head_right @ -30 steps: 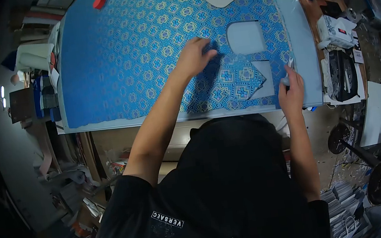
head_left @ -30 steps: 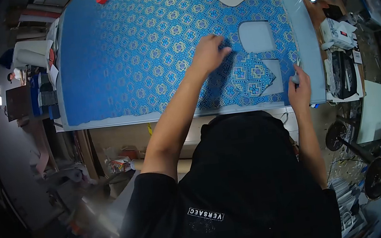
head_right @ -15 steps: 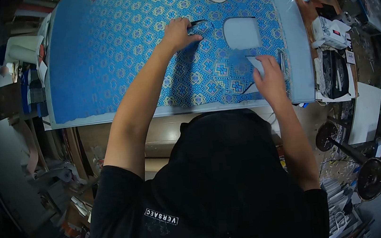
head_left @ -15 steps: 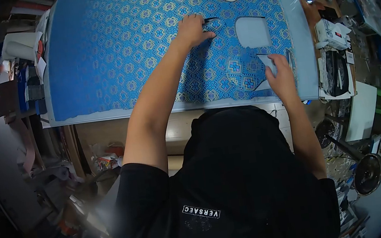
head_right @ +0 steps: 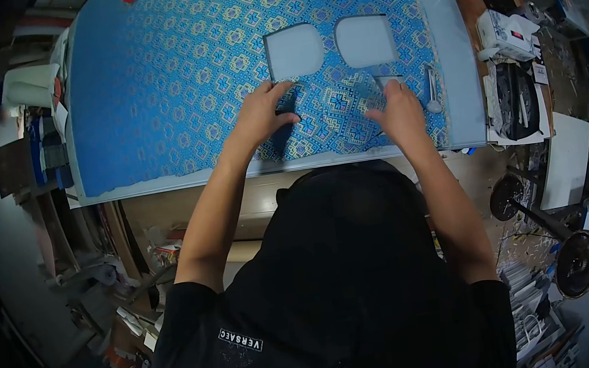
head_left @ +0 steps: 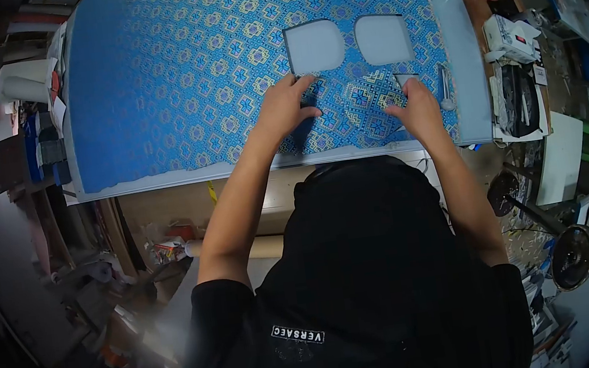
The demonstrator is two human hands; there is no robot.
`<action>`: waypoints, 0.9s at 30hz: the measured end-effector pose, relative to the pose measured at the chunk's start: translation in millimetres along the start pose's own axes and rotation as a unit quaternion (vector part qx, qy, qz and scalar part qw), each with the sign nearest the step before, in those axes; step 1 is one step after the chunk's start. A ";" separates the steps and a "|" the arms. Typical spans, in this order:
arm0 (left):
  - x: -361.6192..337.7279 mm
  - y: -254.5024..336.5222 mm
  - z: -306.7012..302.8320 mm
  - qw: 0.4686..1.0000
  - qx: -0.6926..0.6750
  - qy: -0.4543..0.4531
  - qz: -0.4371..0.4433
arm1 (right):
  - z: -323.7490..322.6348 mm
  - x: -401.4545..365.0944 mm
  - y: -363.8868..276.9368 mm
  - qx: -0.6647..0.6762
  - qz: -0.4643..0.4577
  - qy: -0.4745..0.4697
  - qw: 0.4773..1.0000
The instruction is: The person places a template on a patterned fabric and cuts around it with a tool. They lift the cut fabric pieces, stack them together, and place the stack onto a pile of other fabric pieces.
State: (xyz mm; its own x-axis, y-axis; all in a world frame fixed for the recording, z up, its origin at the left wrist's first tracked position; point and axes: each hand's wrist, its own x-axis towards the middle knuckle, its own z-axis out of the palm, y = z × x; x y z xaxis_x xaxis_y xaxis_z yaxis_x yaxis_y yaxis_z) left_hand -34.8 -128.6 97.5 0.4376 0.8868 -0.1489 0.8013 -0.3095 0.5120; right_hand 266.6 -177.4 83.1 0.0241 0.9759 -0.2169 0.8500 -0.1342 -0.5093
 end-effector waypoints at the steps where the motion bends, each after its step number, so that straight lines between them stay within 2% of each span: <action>1: -2.2 1.2 5.1 1.000 -0.003 0.000 0.000 | -1.9 -2.2 -1.4 -0.002 0.001 -0.001 1.000; 7: -10.6 1.6 18.1 0.998 0.019 0.052 0.043 | -1.3 -10.5 4.3 0.050 0.038 0.024 0.998; 9: -11.9 1.6 19.8 0.998 0.021 0.037 0.043 | -6.4 -11.3 3.8 0.043 0.075 -0.073 0.994; 10: -11.8 1.7 20.9 0.998 0.022 0.036 0.043 | -3.4 -13.9 5.3 0.044 0.075 -0.073 0.993; 12: -10.2 4.7 21.3 0.999 0.026 0.018 0.034 | 3.4 -21.5 6.2 -0.028 0.007 0.020 0.999; 16: -11.7 14.3 24.8 0.997 0.056 0.029 0.039 | 6.5 -28.4 -11.9 -0.016 0.018 0.001 1.000; 19: -12.5 19.2 27.3 0.996 0.074 0.048 0.030 | 4.9 -28.8 -18.1 -0.060 0.006 0.009 0.998; 21: -12.5 21.2 26.7 0.997 0.053 0.061 0.019 | 0.0 -22.9 -15.4 -0.030 0.039 -0.036 0.998; 25: -12.8 22.8 32.6 0.995 0.061 0.076 0.007 | 2.2 -22.6 -2.0 -0.007 0.045 -0.063 0.997; 27: -13.3 24.7 33.5 0.994 0.065 0.086 0.008 | 8.7 -29.1 10.4 0.077 -0.007 -0.061 0.995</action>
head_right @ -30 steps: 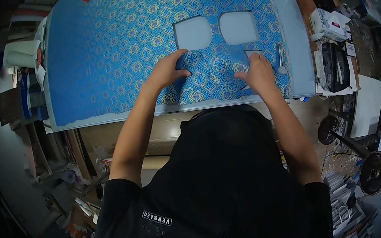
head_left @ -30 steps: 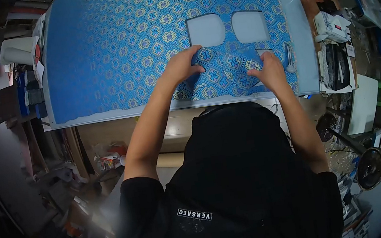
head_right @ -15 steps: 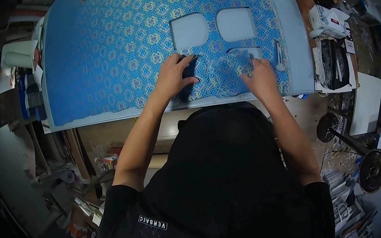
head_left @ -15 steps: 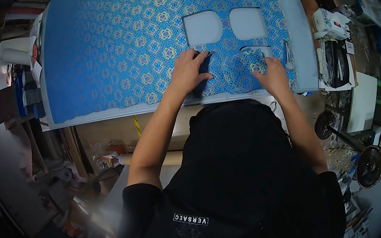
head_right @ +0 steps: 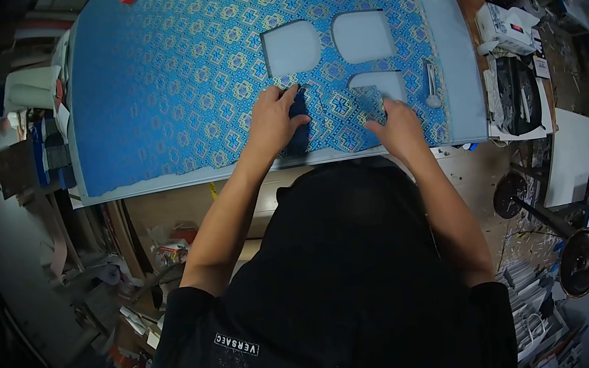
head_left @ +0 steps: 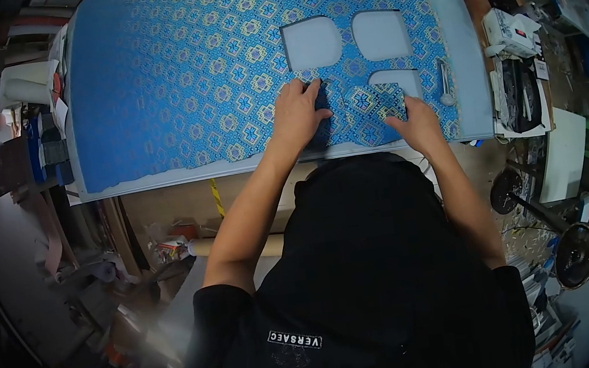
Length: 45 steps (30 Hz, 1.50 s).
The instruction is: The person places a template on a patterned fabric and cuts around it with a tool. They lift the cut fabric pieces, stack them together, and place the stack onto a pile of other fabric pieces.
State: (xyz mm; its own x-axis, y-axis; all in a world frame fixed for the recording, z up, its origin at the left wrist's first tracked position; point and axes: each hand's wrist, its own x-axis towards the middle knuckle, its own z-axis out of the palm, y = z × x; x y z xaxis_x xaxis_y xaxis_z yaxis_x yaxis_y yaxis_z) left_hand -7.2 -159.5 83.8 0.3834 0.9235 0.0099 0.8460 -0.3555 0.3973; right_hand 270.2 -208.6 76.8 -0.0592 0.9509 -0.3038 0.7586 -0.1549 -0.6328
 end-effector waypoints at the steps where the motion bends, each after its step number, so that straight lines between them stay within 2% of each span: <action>1: 0.4 0.2 0.0 1.000 0.000 0.000 -0.002 | 1.9 -3.4 5.4 -0.001 -0.001 -0.001 1.000; 3: 3.0 -0.3 0.5 1.000 0.003 -0.013 -0.006 | 3.2 -10.1 11.6 0.095 0.015 0.017 0.995; 4: 4.7 -1.7 2.2 1.000 0.002 -0.015 -0.009 | 3.1 -14.7 14.0 0.094 0.015 0.014 0.995; 6: 13.0 -5.3 3.5 0.999 -0.019 -0.014 0.023 | 0.9 -20.4 16.1 0.226 0.023 0.056 0.972; 10: 24.6 0.0 -3.6 0.999 -0.009 -0.039 -0.008 | 3.3 -22.1 30.2 0.246 0.006 0.106 0.963; 12: 27.5 1.9 -9.9 0.996 0.060 0.055 0.042 | 4.7 -20.8 35.9 0.318 0.013 0.087 0.944; 13: 28.8 1.8 -14.1 0.996 0.060 0.052 0.045 | 4.1 -21.4 38.4 0.319 0.016 0.089 0.944; 15: 34.0 3.2 -30.5 0.988 -0.036 -0.145 -0.041 | 0.7 -22.0 35.9 0.364 0.076 0.024 0.928; 16: 34.1 1.6 -37.2 0.988 -0.037 -0.147 -0.038 | 2.1 -22.0 34.1 0.364 0.078 0.027 0.928; 18: 32.5 4.4 -54.4 0.981 -0.083 -0.174 -0.003 | 7.4 -21.9 30.0 0.497 0.056 0.047 0.865; 19: 31.6 11.9 -64.4 0.982 -0.078 -0.165 -0.038 | 7.7 -22.2 30.3 0.497 0.057 0.050 0.864; 20: 29.0 20.2 -74.4 0.982 -0.078 -0.167 -0.035 | 7.6 -22.2 31.0 0.514 0.077 0.034 0.854; 22: 22.7 32.0 -86.1 0.950 -0.273 -0.075 -0.132 | 10.1 -22.0 29.4 0.530 0.098 0.017 0.842; 23: 19.6 34.1 -81.3 0.930 -0.354 -0.006 -0.101 | 12.7 -21.5 26.9 0.565 0.106 0.025 0.818; 24: 15.1 36.0 -79.9 0.929 -0.355 -0.006 -0.102 | 14.4 -20.8 24.3 0.599 0.114 0.033 0.792; 26: 7.8 42.4 -82.3 0.891 -0.421 0.084 -0.151 | 15.4 -18.3 19.3 0.618 0.125 0.014 0.776; 27: 7.6 43.9 -84.8 0.890 -0.421 0.085 -0.154 | 15.8 -17.7 18.4 0.636 0.137 -0.003 0.760; 28: 6.9 44.7 -87.9 0.882 -0.428 0.130 -0.146 | 18.4 -17.1 19.5 0.635 0.138 -0.007 0.760; 30: 4.0 31.1 -88.9 0.861 -0.448 0.189 -0.149 | 25.7 -14.6 21.2 0.611 0.134 0.011 0.780; 34: -12.9 -33.7 -91.2 0.887 -0.352 0.209 -0.216 | 20.5 -13.9 19.1 0.581 0.148 -0.001 0.800; 37: -27.0 -89.1 -83.0 0.879 -0.338 0.233 -0.243 | 19.4 -12.6 17.9 0.578 0.159 0.012 0.800; 41: -45.8 -119.5 -94.3 0.868 -0.341 0.252 -0.257 | 23.6 -12.0 21.0 0.555 0.141 0.031 0.819; 45: -59.3 -136.4 -112.3 0.834 -0.330 0.335 -0.290 | 30.7 -10.6 29.4 0.548 0.113 0.040 0.828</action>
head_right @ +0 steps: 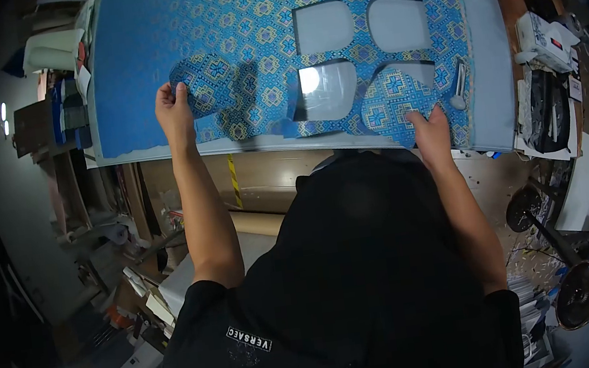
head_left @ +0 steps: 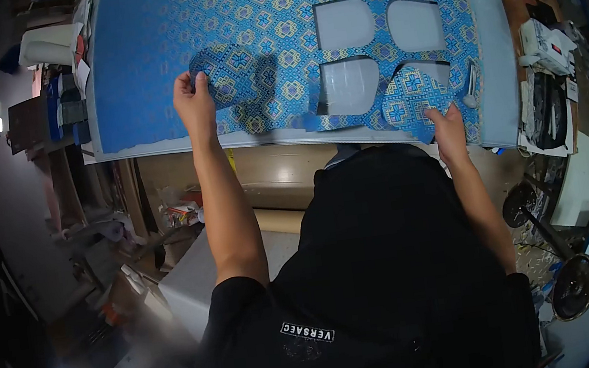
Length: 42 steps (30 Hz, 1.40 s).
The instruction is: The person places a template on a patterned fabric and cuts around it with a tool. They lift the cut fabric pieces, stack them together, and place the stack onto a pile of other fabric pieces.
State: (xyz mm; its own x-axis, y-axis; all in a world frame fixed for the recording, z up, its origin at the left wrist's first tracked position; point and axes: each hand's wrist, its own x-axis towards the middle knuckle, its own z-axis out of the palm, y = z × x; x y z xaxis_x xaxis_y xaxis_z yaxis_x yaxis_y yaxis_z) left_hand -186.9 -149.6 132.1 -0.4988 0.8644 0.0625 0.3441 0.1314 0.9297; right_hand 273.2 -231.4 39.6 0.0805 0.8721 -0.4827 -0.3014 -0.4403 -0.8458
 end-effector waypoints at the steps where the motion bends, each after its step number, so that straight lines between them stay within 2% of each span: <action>1: 3.4 2.7 -7.1 1.000 -0.006 0.028 -0.007 | 0.6 -1.3 -2.0 -0.013 0.006 0.003 1.000; 5: 2.6 5.5 -13.3 0.995 -0.102 -0.001 -0.019 | -1.6 -2.6 -0.3 0.003 0.010 -0.011 1.000; 6: -1.5 14.3 -7.0 0.990 -0.132 0.006 -0.047 | -2.2 -4.4 0.5 0.002 0.007 -0.007 1.000; 8: -9.0 25.1 9.2 0.982 -0.173 0.004 -0.080 | -6.3 -10.1 -1.9 0.081 0.029 -0.013 0.996; 10: -21.3 29.7 29.9 0.938 -0.305 -0.087 -0.139 | -0.6 -17.5 -9.3 0.104 0.021 0.000 0.994; 13: -74.4 72.7 90.0 0.889 -0.364 -0.165 -0.224 | 18.7 -22.4 -17.7 0.183 0.038 0.000 0.982; 15: -105.3 33.1 114.3 0.870 -0.290 -0.301 -0.262 | 20.8 -17.2 -19.4 0.232 0.060 -0.012 0.971; 17: -143.2 25.7 138.2 0.893 -0.103 -0.378 -0.223 | 18.6 -10.3 -15.0 0.326 0.088 -0.137 0.931; 18: -152.6 22.5 140.5 0.893 -0.104 -0.376 -0.222 | 18.7 -9.5 -14.6 0.325 0.089 -0.139 0.931; 20: -161.2 20.6 139.3 0.914 0.100 -0.391 -0.049 | 23.0 -7.9 -12.0 0.278 0.076 -0.091 0.953; 21: -157.0 20.8 135.7 0.905 0.091 -0.409 -0.077 | 29.7 -7.5 -8.1 0.256 0.074 -0.071 0.961; 22: -148.5 20.8 128.2 0.908 0.098 -0.400 -0.080 | 33.5 -9.3 -6.5 0.170 0.052 -0.055 0.983; 24: -128.5 22.7 118.1 0.904 0.135 -0.404 -0.029 | 36.2 -10.6 -5.0 0.133 0.050 -0.054 0.988; 25: -115.5 22.2 111.9 0.921 0.170 -0.349 0.025 | 35.4 -10.0 -4.8 0.093 0.040 -0.042 0.994; 27: -80.4 -0.3 94.3 0.910 0.281 -0.260 0.159 | 29.9 -8.8 -4.1 0.099 0.042 -0.039 0.993; 30: -42.7 -18.8 60.6 0.878 0.341 -0.259 0.213 | 17.0 -7.0 -3.3 0.098 0.046 -0.032 0.994; 31: -35.3 -24.0 51.7 0.869 0.342 -0.295 0.199 | 13.8 -6.5 -3.0 0.093 0.047 -0.033 0.994; 37: -42.0 -27.0 39.1 0.842 0.342 -0.331 0.253 | 4.8 -2.6 3.3 0.062 0.025 -0.046 0.997; 42: -54.4 -24.4 40.9 0.839 0.354 -0.328 0.251 | 10.3 -6.9 5.7 0.080 0.007 -0.033 0.996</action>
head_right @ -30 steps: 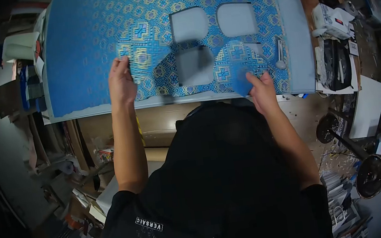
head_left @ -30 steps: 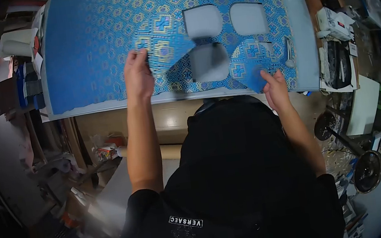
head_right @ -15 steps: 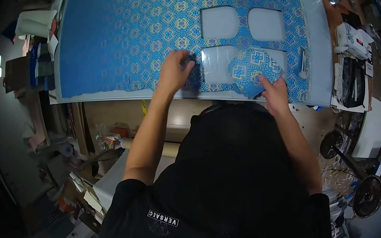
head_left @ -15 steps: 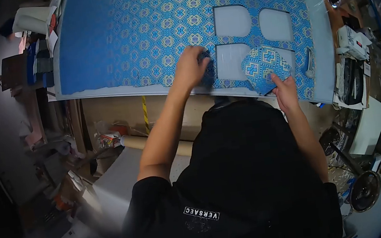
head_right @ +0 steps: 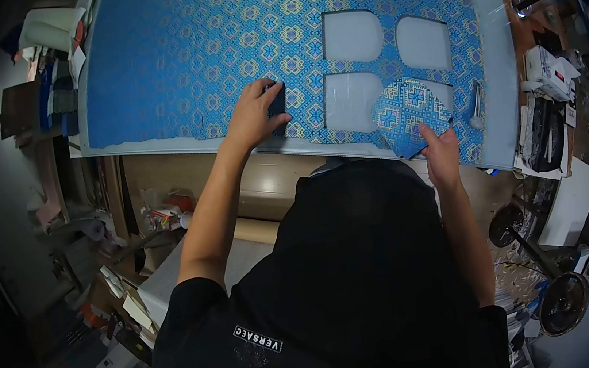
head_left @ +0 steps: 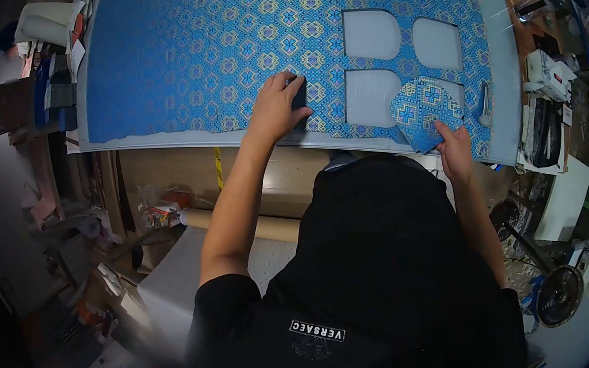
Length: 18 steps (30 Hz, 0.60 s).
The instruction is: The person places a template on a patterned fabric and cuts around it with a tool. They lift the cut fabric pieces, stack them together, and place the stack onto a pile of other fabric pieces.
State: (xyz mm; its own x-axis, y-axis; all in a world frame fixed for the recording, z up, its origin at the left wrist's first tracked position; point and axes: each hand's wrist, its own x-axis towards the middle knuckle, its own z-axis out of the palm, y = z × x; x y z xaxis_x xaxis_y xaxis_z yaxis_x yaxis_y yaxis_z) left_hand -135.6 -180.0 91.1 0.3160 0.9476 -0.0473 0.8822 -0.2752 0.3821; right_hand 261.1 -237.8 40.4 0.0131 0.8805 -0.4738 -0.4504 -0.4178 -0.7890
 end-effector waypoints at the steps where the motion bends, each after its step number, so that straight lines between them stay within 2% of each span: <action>1: -0.5 0.1 0.2 1.000 0.008 0.004 0.002 | 1.6 -0.3 1.5 -0.005 -0.006 0.019 1.000; 2: 0.1 -2.0 2.2 1.000 0.006 0.003 0.000 | 5.8 -1.1 3.0 -0.007 -0.004 0.019 1.000; 4: 5.5 -7.3 7.8 0.999 0.007 0.046 0.005 | 14.1 -4.2 7.7 0.011 -0.066 0.050 0.996; 8: 21.4 -9.1 6.7 0.998 0.014 0.067 0.009 | 31.7 -2.2 8.8 0.011 -0.100 0.032 0.994; 10: 25.7 -10.1 2.6 1.000 0.014 0.026 0.007 | 30.5 0.5 17.3 -0.040 -0.065 0.023 0.997; 14: 33.0 -13.7 -9.7 0.998 0.052 -0.021 -0.002 | 28.3 1.2 21.7 -0.060 -0.043 0.022 0.997; 16: 40.1 -18.0 -16.1 0.995 0.028 -0.097 0.011 | 32.3 -0.3 17.6 -0.058 -0.027 0.030 0.998; 17: 46.5 -17.8 -22.2 0.995 0.032 -0.097 0.015 | 32.0 0.3 19.5 -0.053 -0.030 0.032 0.998; 18: 53.1 -16.6 -28.7 0.991 -0.023 -0.132 -0.025 | 30.3 0.7 21.6 -0.081 -0.040 0.035 0.995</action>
State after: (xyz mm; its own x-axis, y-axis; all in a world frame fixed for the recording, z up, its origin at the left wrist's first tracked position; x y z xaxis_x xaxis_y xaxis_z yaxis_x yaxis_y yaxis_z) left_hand -143.5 -120.4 108.8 0.3574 0.8828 -0.3047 0.8841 -0.2147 0.4151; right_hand 224.4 -239.5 34.9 0.1080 0.8971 -0.4284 -0.2948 -0.3827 -0.8756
